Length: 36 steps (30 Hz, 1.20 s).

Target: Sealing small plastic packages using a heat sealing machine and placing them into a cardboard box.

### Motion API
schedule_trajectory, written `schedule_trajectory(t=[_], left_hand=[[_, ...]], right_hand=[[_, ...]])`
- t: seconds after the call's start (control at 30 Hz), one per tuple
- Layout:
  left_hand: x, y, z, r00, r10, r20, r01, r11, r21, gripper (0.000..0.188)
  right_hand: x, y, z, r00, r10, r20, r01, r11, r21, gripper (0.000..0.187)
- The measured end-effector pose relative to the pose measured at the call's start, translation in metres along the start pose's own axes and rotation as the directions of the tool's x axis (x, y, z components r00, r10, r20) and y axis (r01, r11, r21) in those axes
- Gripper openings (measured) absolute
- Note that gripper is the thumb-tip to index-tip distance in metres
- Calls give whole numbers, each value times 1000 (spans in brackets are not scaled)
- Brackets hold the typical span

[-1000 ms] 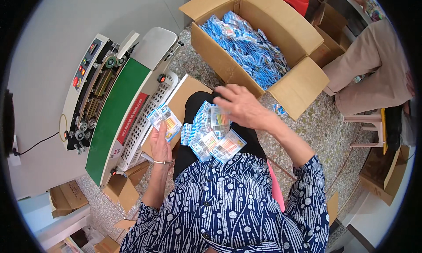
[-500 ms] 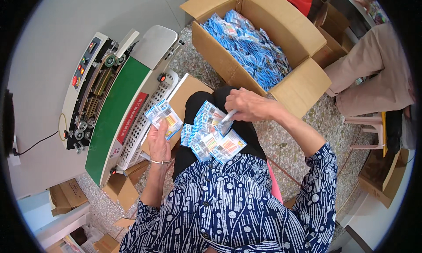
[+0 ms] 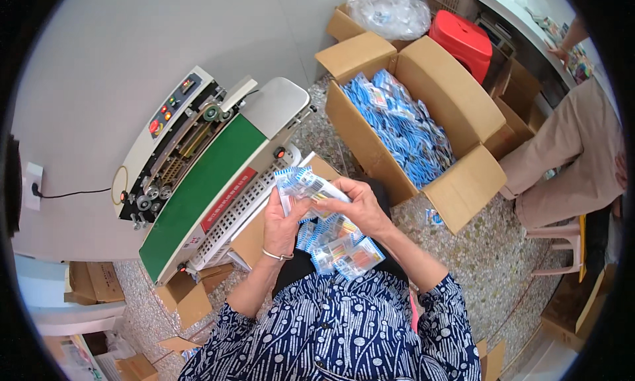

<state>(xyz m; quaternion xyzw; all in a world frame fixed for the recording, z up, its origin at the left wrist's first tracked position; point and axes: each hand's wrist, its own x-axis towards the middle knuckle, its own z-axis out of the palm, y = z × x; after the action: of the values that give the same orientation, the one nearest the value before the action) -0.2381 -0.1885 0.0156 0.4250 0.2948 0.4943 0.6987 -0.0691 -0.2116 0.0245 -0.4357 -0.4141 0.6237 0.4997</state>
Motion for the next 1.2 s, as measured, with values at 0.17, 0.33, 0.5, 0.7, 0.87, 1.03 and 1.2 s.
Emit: schedule_trajectory(t=[0.17,0.33,0.5,0.7,0.87,1.03,1.2], left_hand=[[2,15,-11,994,92,-65,-65,941,331,33],[5,27,-13,989,145,-26,-107,828,550,35],[8,27,-21,996,91,-26,-67,874,481,33],[10,33,-18,995,91,-41,-37,717,696,30],[19,15,-23,990,100,-101,-33,852,523,29],[22,13,-18,980,129,-154,-48,896,442,26],[20,12,-11,981,117,-155,-39,900,433,26]], right_hand=[[18,-21,-4,981,33,190,19,963,-267,24],[35,-18,9,962,97,255,-91,995,-35,20],[37,4,15,993,43,109,-52,995,83,17],[41,-4,14,997,-8,72,7,1000,25,9],[40,12,12,990,-138,0,137,987,-88,11],[31,11,11,977,152,148,-161,985,56,24],[31,22,7,994,91,59,-95,993,67,24]])
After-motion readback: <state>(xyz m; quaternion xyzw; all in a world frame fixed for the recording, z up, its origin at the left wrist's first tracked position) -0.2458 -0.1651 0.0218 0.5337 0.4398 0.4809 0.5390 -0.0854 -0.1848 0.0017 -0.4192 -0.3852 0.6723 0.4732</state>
